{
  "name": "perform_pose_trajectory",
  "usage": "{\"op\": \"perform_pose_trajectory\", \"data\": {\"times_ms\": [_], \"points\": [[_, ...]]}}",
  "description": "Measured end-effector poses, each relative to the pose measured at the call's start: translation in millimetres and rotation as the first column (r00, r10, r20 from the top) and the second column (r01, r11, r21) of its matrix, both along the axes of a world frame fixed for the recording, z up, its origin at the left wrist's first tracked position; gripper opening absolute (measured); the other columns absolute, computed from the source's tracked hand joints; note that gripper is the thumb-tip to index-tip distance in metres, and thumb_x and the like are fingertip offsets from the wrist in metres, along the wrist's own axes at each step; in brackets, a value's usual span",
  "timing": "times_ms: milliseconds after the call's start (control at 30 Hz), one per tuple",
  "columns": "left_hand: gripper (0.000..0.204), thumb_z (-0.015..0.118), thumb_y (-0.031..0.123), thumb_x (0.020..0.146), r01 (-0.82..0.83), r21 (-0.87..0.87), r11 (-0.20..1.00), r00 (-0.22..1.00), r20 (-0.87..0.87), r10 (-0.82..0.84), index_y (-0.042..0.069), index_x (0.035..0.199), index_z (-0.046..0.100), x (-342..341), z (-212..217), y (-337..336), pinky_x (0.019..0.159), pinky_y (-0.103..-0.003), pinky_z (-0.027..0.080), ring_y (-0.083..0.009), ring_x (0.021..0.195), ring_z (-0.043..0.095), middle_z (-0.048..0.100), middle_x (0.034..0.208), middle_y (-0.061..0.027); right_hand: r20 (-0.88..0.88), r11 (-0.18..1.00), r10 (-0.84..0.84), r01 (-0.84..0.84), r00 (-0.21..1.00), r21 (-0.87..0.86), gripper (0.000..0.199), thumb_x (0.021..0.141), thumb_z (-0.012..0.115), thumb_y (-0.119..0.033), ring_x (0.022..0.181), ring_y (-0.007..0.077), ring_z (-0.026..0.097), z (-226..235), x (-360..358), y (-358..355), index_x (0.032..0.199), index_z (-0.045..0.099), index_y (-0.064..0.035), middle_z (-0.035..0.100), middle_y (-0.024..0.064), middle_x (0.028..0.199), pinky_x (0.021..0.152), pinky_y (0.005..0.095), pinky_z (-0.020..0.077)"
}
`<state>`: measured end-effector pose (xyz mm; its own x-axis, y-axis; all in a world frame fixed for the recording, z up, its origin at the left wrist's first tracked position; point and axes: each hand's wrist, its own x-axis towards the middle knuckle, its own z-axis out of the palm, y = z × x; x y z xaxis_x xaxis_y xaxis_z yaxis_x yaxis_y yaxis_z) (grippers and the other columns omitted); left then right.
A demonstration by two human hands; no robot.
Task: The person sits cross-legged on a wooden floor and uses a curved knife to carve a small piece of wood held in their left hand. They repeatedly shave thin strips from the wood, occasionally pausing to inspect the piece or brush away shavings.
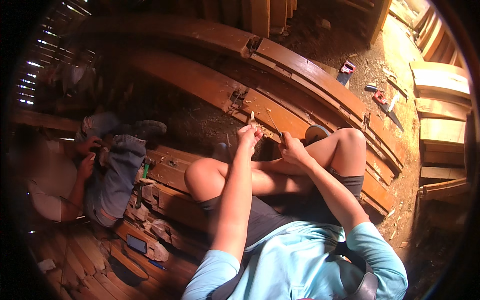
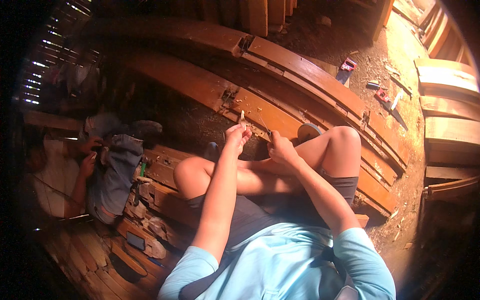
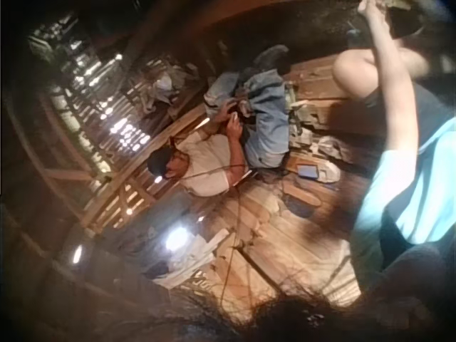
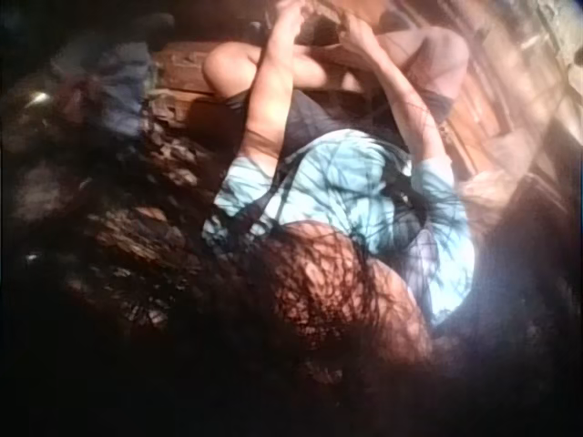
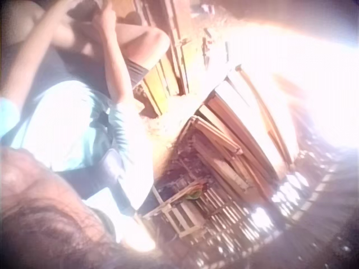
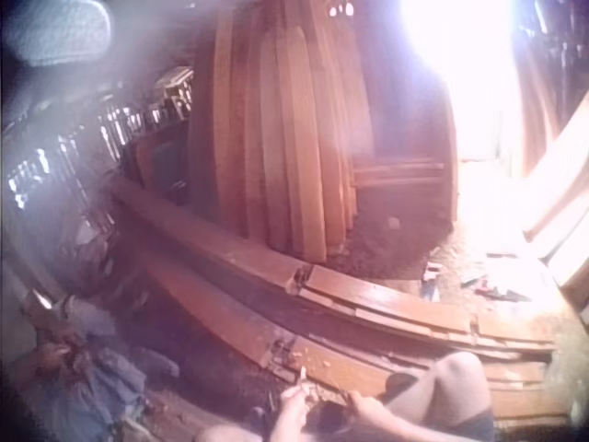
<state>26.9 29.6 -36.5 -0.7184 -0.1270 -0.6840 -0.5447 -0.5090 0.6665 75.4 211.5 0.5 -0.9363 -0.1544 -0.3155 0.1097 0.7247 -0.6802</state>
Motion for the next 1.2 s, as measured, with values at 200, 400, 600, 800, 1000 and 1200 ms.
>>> {"op": "perform_pose_trajectory", "data": {"times_ms": [200, 400, 600, 800, 1000, 1200], "points": [[0.018, 0.048, 0.001, 0.09, -0.043, 0.108, 0.993, 0.999, 0.011, 0.043, 0.002, 0.108, 0.05, 1.2, 0.5, -3.4, 0.069, -0.037, 0.058, -0.0191, 0.072, 0.062, 0.061, 0.084, -0.0086, -0.303, 0.981, 0.073, -0.123, 0.95, -0.15, 0.051, 0.086, 0.059, -0.014, 0.088, 0.0424, 0.061, 16.2, 10.8, -10.7, 0.135, 0.043, -0.0099, 0.064, 0.0214, 0.094, 0.077, 0.0464, 0.0502], [0.02, 0.046, 0.005, 0.086, 0.01, 0.11, 0.994, 1.0, 0.001, -0.01, 0.016, 0.102, 0.048, 5.8, 10.7, -7.6, 0.051, -0.032, 0.048, -0.0135, 0.058, 0.053, 0.056, 0.072, -0.001, -0.357, 0.992, 0.082, -0.11, 0.931, -0.061, 0.048, 0.089, 0.056, -0.017, 0.088, 0.0376, 0.062, 36.2, 21.6, -16.6, 0.136, 0.043, -0.0181, 0.062, 0.0169, 0.098, 0.075, 0.0445, 0.0519], [0.011, 0.049, 0.009, 0.087, -0.063, 0.265, 0.962, 0.998, 0.028, 0.058, 0.013, 0.096, 0.054, 6.2, 8.0, -13.6, 0.058, -0.031, 0.053, -0.0143, 0.063, 0.058, 0.06, 0.077, -0.0019, -0.304, 0.995, 0.099, -0.095, 0.948, 0.027, 0.051, 0.087, 0.057, -0.014, 0.089, 0.0382, 0.062, 29.0, 25.0, -18.2, 0.136, 0.042, -0.0148, 0.063, 0.0178, 0.099, 0.074, 0.0449, 0.052], [0.013, 0.053, 0.008, 0.09, -0.009, 0.17, 0.985, 0.989, -0.144, 0.034, 0.009, 0.102, 0.053, 11.5, 7.0, -13.2, 0.07, -0.033, 0.055, -0.0202, 0.083, 0.065, 0.065, 0.091, -0.0092, -0.281, 0.994, 0.108, -0.101, 0.954, 0.039, 0.047, 0.087, 0.056, -0.015, 0.093, 0.0378, 0.061, 27.4, 26.4, -17.0, 0.132, 0.042, -0.0105, 0.063, 0.0187, 0.102, 0.076, 0.0457, 0.0514], [0.015, 0.05, 0.015, 0.095, 0.071, -0.154, 0.985, 0.991, -0.103, -0.087, 0.007, 0.107, 0.049, 9.3, 13.8, -7.3, 0.061, -0.03, 0.053, -0.0191, 0.074, 0.066, 0.066, 0.087, -0.0082, -0.289, 0.997, 0.08, -0.082, 0.954, 0.007, 0.047, 0.087, 0.056, -0.015, 0.094, 0.0384, 0.061, 25.5, 25.4, -14.3, 0.131, 0.043, -0.0085, 0.063, 0.0197, 0.104, 0.078, 0.0458, 0.051], [0.014, 0.054, 0.016, 0.091, 0.22, -0.802, 0.555, 0.931, 0.003, -0.364, 0.005, 0.099, 0.055, 12.1, -22.8, -4.5, 0.055, -0.033, 0.051, -0.0187, 0.06, 0.065, 0.067, 0.073, -0.01, -0.276, 0.996, 0.086, -0.084, 0.957, 0.019, 0.044, 0.088, 0.055, -0.019, 0.091, 0.0395, 0.061, 23.4, 23.1, -13.8, 0.131, 0.043, -0.0122, 0.062, 0.0186, 0.103, 0.077, 0.0476, 0.0511]]}}
